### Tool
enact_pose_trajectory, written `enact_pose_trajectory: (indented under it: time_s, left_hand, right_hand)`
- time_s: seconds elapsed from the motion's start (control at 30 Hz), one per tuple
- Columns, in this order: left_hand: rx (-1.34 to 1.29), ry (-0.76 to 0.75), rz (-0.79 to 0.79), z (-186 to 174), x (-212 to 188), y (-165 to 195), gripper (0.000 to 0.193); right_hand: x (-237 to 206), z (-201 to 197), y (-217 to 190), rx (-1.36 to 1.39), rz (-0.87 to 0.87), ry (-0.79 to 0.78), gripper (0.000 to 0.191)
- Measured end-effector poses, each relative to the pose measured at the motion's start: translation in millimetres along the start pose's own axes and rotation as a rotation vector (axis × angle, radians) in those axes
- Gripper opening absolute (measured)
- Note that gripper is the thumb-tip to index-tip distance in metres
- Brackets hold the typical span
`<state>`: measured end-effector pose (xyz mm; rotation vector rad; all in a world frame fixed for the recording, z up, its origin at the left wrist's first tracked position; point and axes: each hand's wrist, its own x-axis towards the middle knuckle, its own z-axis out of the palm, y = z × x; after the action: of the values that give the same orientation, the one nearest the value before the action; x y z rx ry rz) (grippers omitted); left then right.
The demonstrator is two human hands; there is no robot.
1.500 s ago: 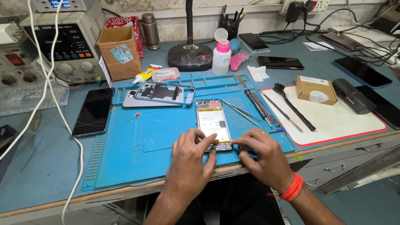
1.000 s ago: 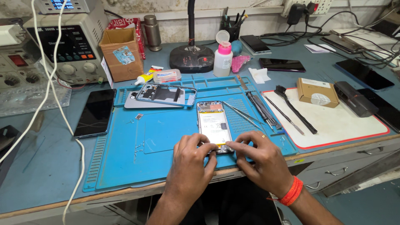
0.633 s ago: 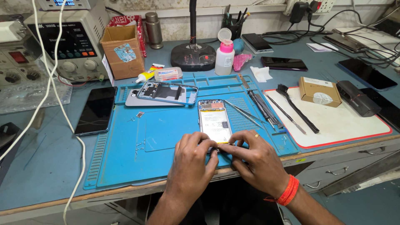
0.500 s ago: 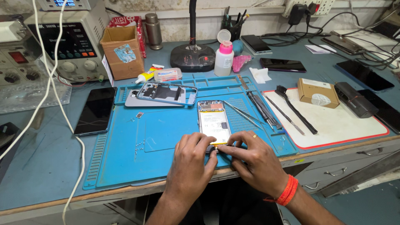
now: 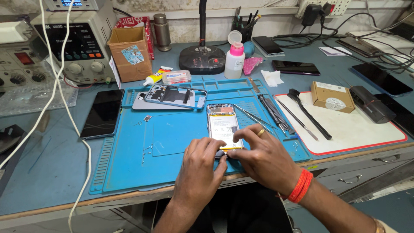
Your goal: The person pries open the back of a smartphone on a repair mat, uses a metal tool to work around the battery inside the phone, lifts and repositions the phone, then connects it to a power supply and holds it while it boots to the startup screen.
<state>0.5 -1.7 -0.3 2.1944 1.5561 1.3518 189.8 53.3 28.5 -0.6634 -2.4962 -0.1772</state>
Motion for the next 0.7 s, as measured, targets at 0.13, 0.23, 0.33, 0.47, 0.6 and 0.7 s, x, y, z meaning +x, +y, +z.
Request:
enact_pose_trajectory:
  time_s: [0.13, 0.23, 0.33, 0.47, 0.6, 0.7]
  left_hand:
    - [0.002, -0.004, -0.010, 1.6, -0.4, -0.6, 0.012]
    - [-0.016, -0.027, -0.036, 1.6, 0.7, -1.5, 0.011]
    - [0.002, -0.044, -0.031, 1.5, 1.9, -2.8, 0.010]
    - [0.071, -0.068, 0.040, 2.7, -0.6, -2.6, 0.010]
    - [0.116, -0.051, 0.141, 0.9, -0.3, -1.5, 0.016]
    - [0.206, -0.053, 0.217, -2.6, 2.0, -0.2, 0.019]
  right_hand:
    - [5.4, -4.8, 3.8, -0.025, -0.073, -0.045, 0.029]
    - [5.0, -8.1, 8.0, 0.022, -0.069, -0.073, 0.030]
    - [0.0, -6.8, 11.2, 0.070, -0.034, -0.086, 0.034]
    - [-9.7, 0.3, 13.3, 0.179, 0.055, -0.044, 0.040]
    - [-15.6, 5.1, 13.8, 0.259, 0.165, 0.011, 0.046]
    - [-16.4, 7.9, 12.5, 0.270, 0.172, 0.048, 0.039]
